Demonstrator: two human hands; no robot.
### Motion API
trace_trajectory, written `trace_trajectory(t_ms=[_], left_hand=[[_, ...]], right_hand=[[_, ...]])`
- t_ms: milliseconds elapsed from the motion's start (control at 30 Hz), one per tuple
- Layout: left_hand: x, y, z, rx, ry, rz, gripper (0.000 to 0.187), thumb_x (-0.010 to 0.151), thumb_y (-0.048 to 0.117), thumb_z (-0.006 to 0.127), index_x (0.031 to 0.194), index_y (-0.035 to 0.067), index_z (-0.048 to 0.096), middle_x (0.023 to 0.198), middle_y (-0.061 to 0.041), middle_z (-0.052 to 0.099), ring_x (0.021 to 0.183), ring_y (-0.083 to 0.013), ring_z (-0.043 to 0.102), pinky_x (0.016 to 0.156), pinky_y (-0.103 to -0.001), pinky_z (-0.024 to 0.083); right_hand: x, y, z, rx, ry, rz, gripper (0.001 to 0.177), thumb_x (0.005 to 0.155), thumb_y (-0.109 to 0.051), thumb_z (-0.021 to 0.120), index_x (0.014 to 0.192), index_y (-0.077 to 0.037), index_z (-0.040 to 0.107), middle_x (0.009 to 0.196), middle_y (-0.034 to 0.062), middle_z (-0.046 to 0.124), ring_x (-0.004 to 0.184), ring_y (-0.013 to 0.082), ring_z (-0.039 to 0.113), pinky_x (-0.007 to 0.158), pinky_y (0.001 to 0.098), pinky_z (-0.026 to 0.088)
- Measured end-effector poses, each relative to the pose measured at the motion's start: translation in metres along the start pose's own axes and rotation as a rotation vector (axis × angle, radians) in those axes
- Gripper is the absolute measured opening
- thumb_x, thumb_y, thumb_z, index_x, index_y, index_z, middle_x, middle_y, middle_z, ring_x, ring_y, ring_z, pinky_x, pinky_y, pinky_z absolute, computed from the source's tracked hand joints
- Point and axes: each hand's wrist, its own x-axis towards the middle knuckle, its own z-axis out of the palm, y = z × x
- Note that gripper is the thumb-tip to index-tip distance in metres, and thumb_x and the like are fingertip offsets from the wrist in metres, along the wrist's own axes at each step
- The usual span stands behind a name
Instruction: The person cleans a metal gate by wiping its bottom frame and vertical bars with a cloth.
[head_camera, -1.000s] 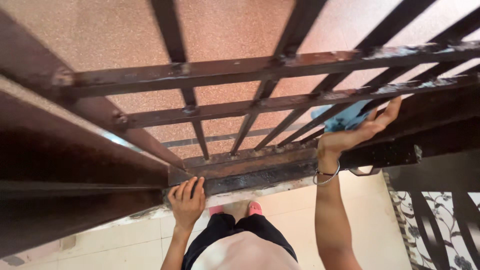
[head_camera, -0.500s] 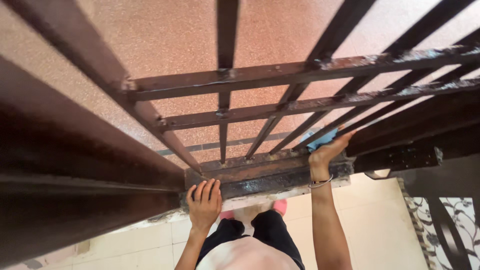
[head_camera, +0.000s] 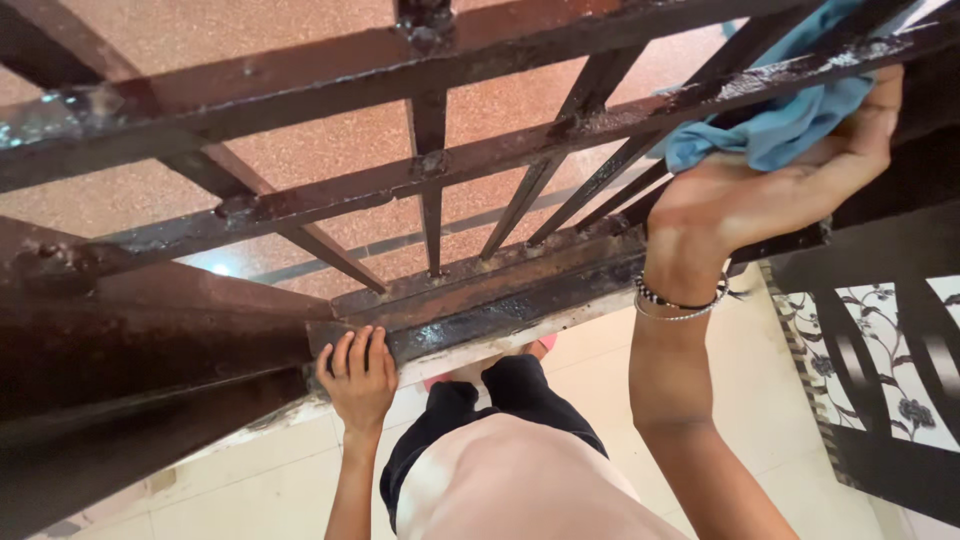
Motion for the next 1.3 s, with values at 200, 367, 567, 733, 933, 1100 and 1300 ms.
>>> trace_trajectory(t_ms=[200,367,567,733,933,1100,1300], left_hand=[[0.0,-0.001,0.002,0.007,-0.019,0.0,0.021,0.094,0.016,0.069,0.115,0.013,0.074,0.125,-0.002,0.065,0.126,-0.0226,0.053,0.111,-0.05,0.04],[-0.003,-0.001,0.005,0.018,-0.026,0.028,0.019,0.096,0.015,0.07,0.114,0.012,0.074,0.124,-0.003,0.065,0.125,-0.0235,0.053,0.112,-0.05,0.04],[-0.004,0.0,0.004,-0.008,-0.011,0.023,0.018,0.097,0.013,0.069,0.114,0.011,0.074,0.124,-0.004,0.065,0.125,-0.0245,0.053,0.112,-0.05,0.04],[-0.005,0.0,0.002,-0.011,-0.028,0.021,0.019,0.098,0.014,0.069,0.115,0.011,0.074,0.125,-0.004,0.065,0.126,-0.0241,0.052,0.113,-0.05,0.039],[-0.004,-0.001,0.0,-0.013,-0.009,0.002,0.02,0.097,0.015,0.069,0.116,0.013,0.074,0.127,-0.005,0.064,0.127,-0.0256,0.052,0.113,-0.052,0.038],[-0.006,-0.003,0.002,0.026,-0.026,-0.001,0.021,0.096,0.016,0.069,0.117,0.014,0.074,0.127,-0.005,0.065,0.128,-0.0247,0.052,0.113,-0.053,0.038],[-0.007,-0.004,0.006,0.005,-0.01,-0.012,0.022,0.096,0.016,0.069,0.117,0.014,0.074,0.127,-0.004,0.064,0.128,-0.0242,0.052,0.113,-0.053,0.038]], right_hand=[[-0.038,-0.008,-0.005,-0.263,-0.059,0.043,0.036,0.104,-0.035,0.066,0.129,-0.011,0.054,0.111,-0.0014,0.058,0.1,0.0118,0.056,0.091,0.0331,0.047],[-0.078,0.021,-0.068,-0.441,-0.189,0.101,0.043,0.103,-0.029,0.081,0.124,-0.012,0.048,0.119,0.0021,0.055,0.111,0.0132,0.054,0.105,0.0319,0.044],[-0.141,0.051,-0.127,-0.583,-0.177,0.372,0.052,0.098,-0.022,0.081,0.129,-0.01,0.041,0.113,-0.0007,0.04,0.106,0.011,0.044,0.094,0.0245,0.044],[-0.176,0.064,-0.143,-0.969,-0.21,0.349,0.04,0.1,-0.016,0.08,0.122,-0.004,0.049,0.112,0.0056,0.046,0.096,0.0133,0.045,0.087,0.0261,0.041],[-0.203,0.044,-0.096,-0.926,-0.298,-0.023,0.037,0.111,-0.019,0.059,0.135,0.002,0.041,0.128,0.0163,0.048,0.118,0.0304,0.054,0.1,0.0422,0.043],[-0.225,0.081,-0.093,-1.086,-0.491,0.297,0.055,0.115,-0.024,0.048,0.149,0.013,0.027,0.1,0.0129,0.058,0.091,0.0247,0.058,0.085,0.0412,0.049],[-0.212,0.085,-0.079,-0.968,-0.389,0.213,0.038,0.118,-0.019,0.045,0.146,0.004,0.036,0.096,0.0125,0.058,0.084,0.022,0.058,0.078,0.0379,0.048]])
